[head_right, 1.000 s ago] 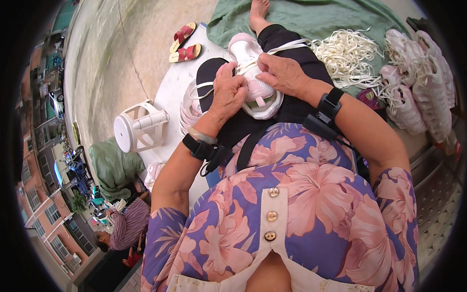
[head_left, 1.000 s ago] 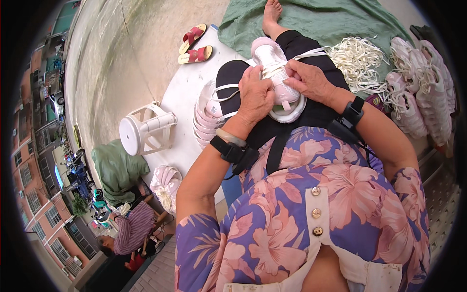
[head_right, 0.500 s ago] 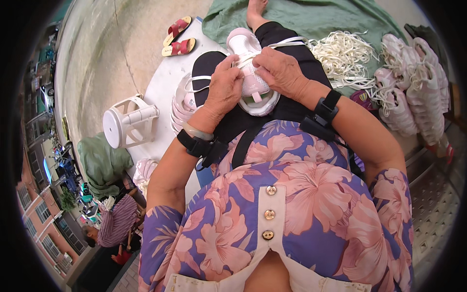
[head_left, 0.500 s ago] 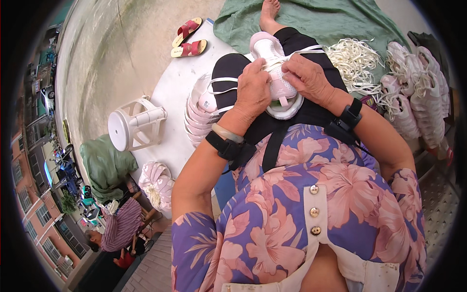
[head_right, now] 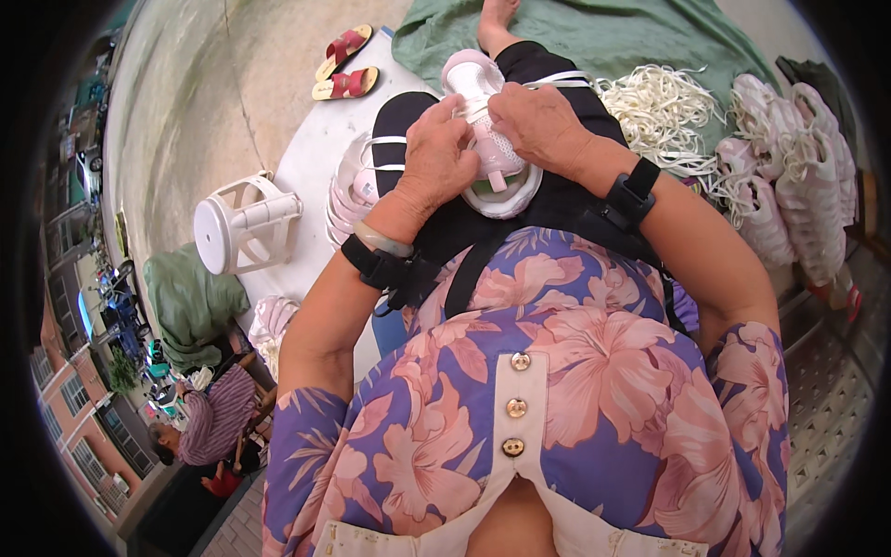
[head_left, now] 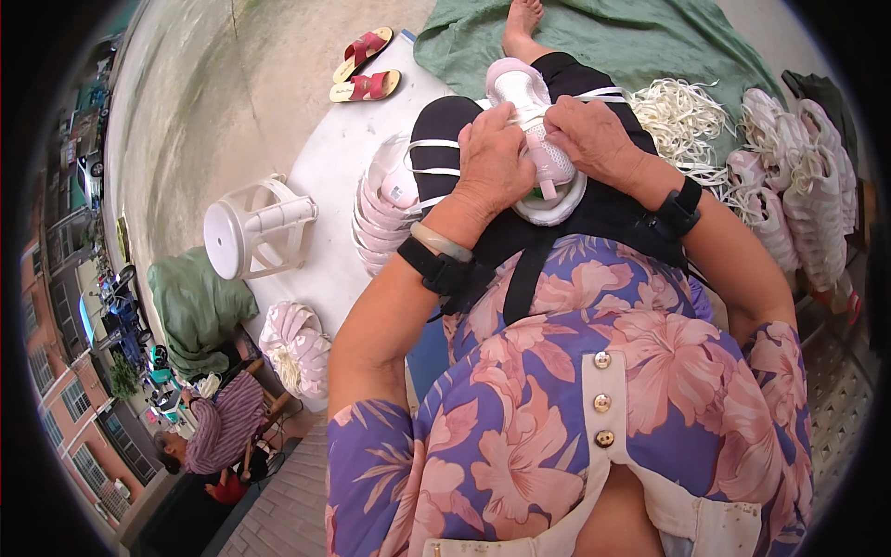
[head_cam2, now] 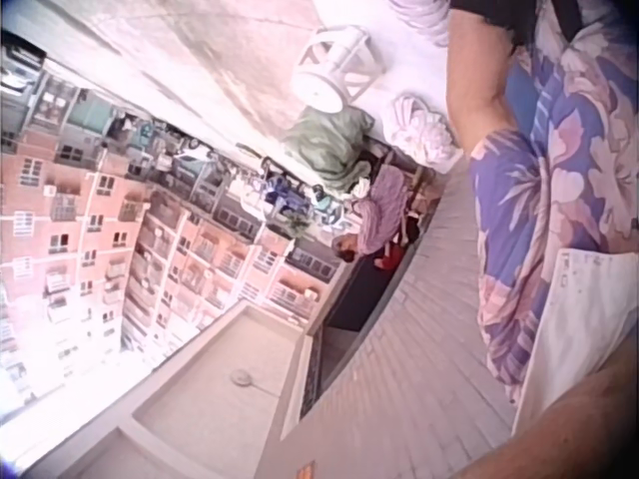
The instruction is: Lacing up several pairs of pink and white sneakers.
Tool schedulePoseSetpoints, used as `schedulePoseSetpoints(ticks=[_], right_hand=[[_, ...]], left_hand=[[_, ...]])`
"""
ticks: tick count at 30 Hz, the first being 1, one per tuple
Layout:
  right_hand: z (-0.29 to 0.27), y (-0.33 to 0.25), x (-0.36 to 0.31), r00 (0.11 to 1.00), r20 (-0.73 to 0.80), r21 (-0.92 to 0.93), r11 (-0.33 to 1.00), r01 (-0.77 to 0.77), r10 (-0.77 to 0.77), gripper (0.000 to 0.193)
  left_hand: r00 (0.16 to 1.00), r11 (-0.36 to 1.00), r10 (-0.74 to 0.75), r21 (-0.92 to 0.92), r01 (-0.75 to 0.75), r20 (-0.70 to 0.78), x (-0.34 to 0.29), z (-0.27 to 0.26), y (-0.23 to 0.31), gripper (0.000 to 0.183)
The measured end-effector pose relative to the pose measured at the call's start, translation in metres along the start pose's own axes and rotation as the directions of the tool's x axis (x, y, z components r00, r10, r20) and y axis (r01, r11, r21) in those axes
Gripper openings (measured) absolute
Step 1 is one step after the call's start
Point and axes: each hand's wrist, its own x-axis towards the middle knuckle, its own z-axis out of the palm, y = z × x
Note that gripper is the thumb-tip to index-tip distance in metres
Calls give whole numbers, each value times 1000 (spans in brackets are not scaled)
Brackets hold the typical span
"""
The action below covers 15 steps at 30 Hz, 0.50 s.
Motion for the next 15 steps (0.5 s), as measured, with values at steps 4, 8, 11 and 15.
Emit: schedulePoseSetpoints(ticks=[4,8,11,15], right_hand=[[-53,27,-29,997,-41,-108,992,-63,58,7],[-90,98,-102,947,-91,-230,919,-321,307,10],[-93,107,-116,939,26,-377,873,-309,343,9],[-62,58,-68,997,-71,-227,973,-37,21,15]], left_hand=[[984,987,58,140,-82,169,-8,-25,-3,28],[981,980,194,47,-195,27,-8,-23,-8,18],[974,981,193,31,-190,-117,-6,-25,-5,14],[960,984,178,41,-173,-218,0,-41,-1,13]])
